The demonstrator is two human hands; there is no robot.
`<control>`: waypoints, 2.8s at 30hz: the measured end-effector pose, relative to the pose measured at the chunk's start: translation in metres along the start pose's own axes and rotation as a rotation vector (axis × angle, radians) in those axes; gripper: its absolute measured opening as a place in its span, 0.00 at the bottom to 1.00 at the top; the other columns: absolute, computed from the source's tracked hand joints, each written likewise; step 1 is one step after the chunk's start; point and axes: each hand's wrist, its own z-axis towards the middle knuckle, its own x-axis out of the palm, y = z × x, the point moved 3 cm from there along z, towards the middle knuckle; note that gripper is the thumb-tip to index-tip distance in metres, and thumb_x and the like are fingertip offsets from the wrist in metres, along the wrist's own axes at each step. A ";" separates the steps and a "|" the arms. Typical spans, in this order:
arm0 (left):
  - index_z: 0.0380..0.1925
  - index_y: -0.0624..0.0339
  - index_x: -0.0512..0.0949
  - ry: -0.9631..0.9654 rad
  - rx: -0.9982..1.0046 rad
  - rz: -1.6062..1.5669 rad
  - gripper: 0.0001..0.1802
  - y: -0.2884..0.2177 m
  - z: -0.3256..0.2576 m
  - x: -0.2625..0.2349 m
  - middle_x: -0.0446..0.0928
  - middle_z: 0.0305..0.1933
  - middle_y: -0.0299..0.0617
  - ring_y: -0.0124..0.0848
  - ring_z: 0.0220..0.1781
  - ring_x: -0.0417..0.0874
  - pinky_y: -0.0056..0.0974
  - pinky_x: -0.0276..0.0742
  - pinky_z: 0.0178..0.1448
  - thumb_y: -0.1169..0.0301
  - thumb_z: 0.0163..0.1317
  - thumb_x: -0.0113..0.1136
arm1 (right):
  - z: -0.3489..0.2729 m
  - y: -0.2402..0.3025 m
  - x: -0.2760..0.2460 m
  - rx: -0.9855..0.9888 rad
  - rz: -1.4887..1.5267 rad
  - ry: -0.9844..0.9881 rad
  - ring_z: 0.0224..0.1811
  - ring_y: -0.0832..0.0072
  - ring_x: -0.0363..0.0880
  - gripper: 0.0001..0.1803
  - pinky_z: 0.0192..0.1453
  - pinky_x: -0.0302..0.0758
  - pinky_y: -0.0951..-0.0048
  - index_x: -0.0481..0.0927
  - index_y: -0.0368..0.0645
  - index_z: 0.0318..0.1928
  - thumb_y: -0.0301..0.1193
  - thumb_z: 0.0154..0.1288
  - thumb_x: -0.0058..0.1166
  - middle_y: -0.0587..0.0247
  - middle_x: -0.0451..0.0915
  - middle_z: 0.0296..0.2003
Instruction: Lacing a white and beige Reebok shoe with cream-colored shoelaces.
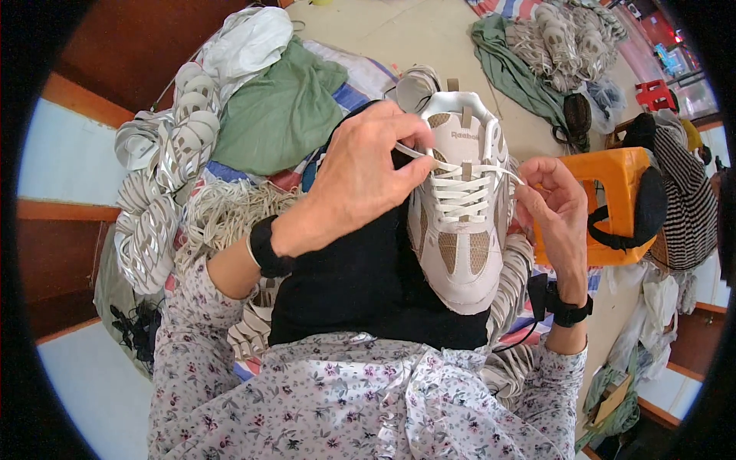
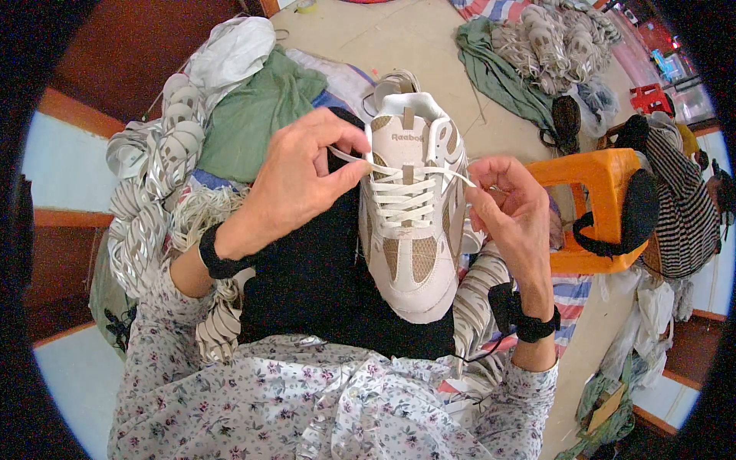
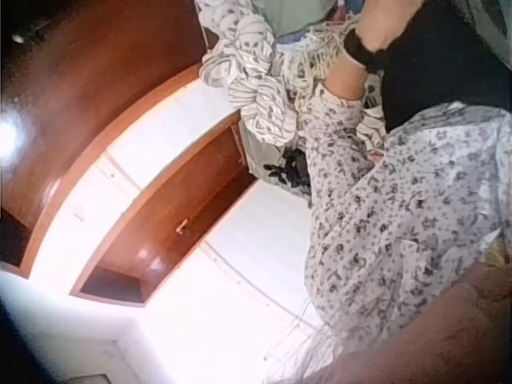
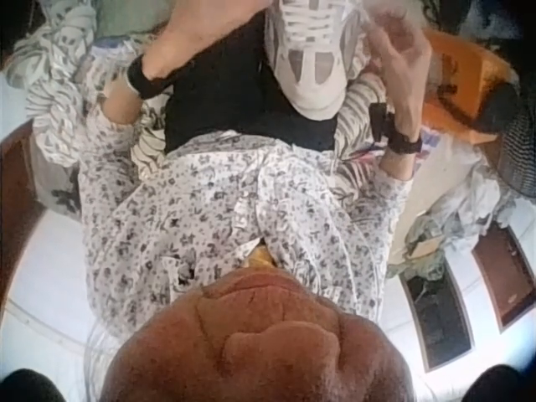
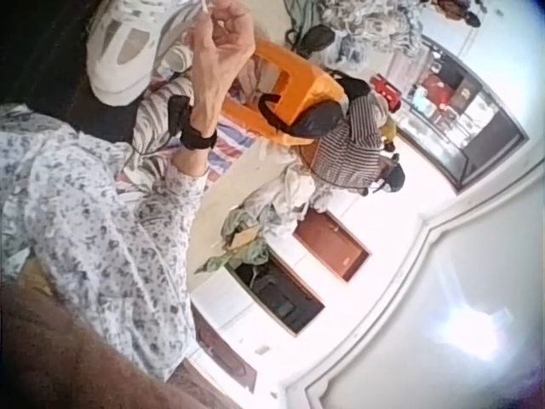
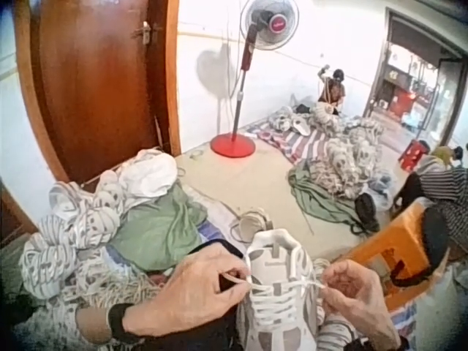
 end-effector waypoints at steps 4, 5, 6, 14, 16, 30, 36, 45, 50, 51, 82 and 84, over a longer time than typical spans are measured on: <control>0.33 0.62 0.82 -0.139 0.216 0.102 0.10 -0.022 -0.010 0.003 0.75 0.33 0.39 0.32 0.20 0.73 0.36 0.72 0.26 0.76 0.49 0.71 | -0.007 0.004 0.001 -0.058 -0.019 0.013 0.27 0.90 0.72 0.13 0.29 0.67 0.87 0.79 0.36 0.48 0.18 0.63 0.57 0.73 0.79 0.34; 0.33 0.62 0.82 -0.130 0.261 0.146 0.10 -0.020 -0.012 0.011 0.75 0.33 0.39 0.34 0.21 0.75 0.37 0.72 0.26 0.75 0.49 0.71 | -0.009 0.006 0.002 -0.059 -0.016 0.018 0.27 0.90 0.72 0.13 0.29 0.67 0.87 0.79 0.36 0.48 0.18 0.63 0.57 0.73 0.79 0.34; 0.32 0.62 0.82 -0.120 0.305 0.191 0.10 -0.020 -0.014 0.014 0.75 0.33 0.39 0.36 0.22 0.76 0.37 0.73 0.26 0.75 0.48 0.71 | -0.012 0.009 0.003 -0.055 -0.003 0.039 0.29 0.90 0.72 0.12 0.30 0.67 0.87 0.80 0.35 0.48 0.17 0.63 0.57 0.73 0.79 0.35; 0.33 0.62 0.78 -0.004 0.223 0.355 0.09 -0.027 -0.007 0.026 0.76 0.34 0.43 0.41 0.27 0.80 0.43 0.73 0.28 0.72 0.53 0.67 | -0.021 0.018 0.011 -0.152 0.060 0.074 0.32 0.89 0.72 0.09 0.32 0.66 0.86 0.82 0.34 0.45 0.17 0.64 0.57 0.72 0.76 0.37; 0.29 0.64 0.78 -0.048 0.236 0.242 0.06 -0.023 -0.005 0.030 0.76 0.27 0.46 0.41 0.24 0.79 0.43 0.72 0.27 0.75 0.54 0.65 | -0.020 0.018 0.013 -0.154 0.050 0.079 0.31 0.89 0.71 0.09 0.32 0.66 0.86 0.82 0.34 0.45 0.17 0.64 0.57 0.73 0.75 0.35; 0.22 0.66 0.76 0.462 -0.232 -0.211 0.08 -0.015 0.006 0.009 0.65 0.16 0.27 0.17 0.20 0.62 0.29 0.58 0.24 0.73 0.56 0.62 | -0.015 0.001 0.013 -0.175 -0.007 0.035 0.30 0.88 0.71 0.09 0.33 0.68 0.83 0.82 0.35 0.43 0.17 0.62 0.58 0.75 0.76 0.31; 0.21 0.65 0.75 0.310 -0.282 -0.114 0.10 -0.016 0.003 0.012 0.65 0.15 0.31 0.19 0.19 0.63 0.30 0.59 0.24 0.71 0.54 0.64 | -0.017 0.021 0.018 -0.485 -0.526 -0.039 0.23 0.82 0.71 0.10 0.27 0.68 0.79 0.82 0.37 0.40 0.16 0.56 0.61 0.67 0.76 0.26; 0.29 0.64 0.74 -0.069 0.313 0.054 0.08 -0.017 0.000 0.016 0.72 0.23 0.43 0.30 0.19 0.73 0.38 0.65 0.23 0.76 0.53 0.66 | -0.017 0.014 0.013 -0.381 -0.366 -0.025 0.25 0.82 0.72 0.05 0.29 0.68 0.78 0.83 0.36 0.37 0.20 0.59 0.63 0.66 0.78 0.25; 0.31 0.66 0.76 0.014 0.003 -0.123 0.08 -0.025 -0.001 0.018 0.75 0.25 0.44 0.29 0.21 0.75 0.34 0.68 0.24 0.79 0.53 0.65 | -0.017 0.007 0.012 -0.299 -0.297 -0.034 0.26 0.85 0.70 0.04 0.29 0.66 0.80 0.83 0.36 0.36 0.21 0.60 0.63 0.69 0.78 0.25; 0.31 0.66 0.76 0.015 0.005 -0.126 0.08 -0.023 -0.001 0.020 0.75 0.25 0.44 0.29 0.21 0.75 0.34 0.68 0.24 0.79 0.53 0.65 | -0.017 0.006 0.011 -0.289 -0.292 -0.034 0.26 0.85 0.70 0.04 0.29 0.65 0.81 0.83 0.35 0.36 0.21 0.60 0.63 0.69 0.78 0.25; 0.26 0.68 0.80 0.221 -0.172 -0.037 0.14 0.015 0.000 0.002 0.73 0.17 0.44 0.30 0.20 0.72 0.37 0.68 0.27 0.67 0.65 0.57 | 0.003 -0.082 -0.065 0.103 -0.264 0.133 0.20 0.82 0.67 0.07 0.26 0.66 0.80 0.83 0.35 0.37 0.27 0.68 0.58 0.74 0.73 0.21; 0.23 0.69 0.80 0.246 -0.252 -0.140 0.14 0.016 0.001 0.001 0.73 0.15 0.46 0.33 0.19 0.74 0.39 0.69 0.28 0.68 0.63 0.58 | 0.001 -0.079 -0.073 -0.302 -0.536 0.083 0.20 0.75 0.70 0.06 0.27 0.67 0.74 0.83 0.34 0.35 0.25 0.63 0.60 0.67 0.76 0.22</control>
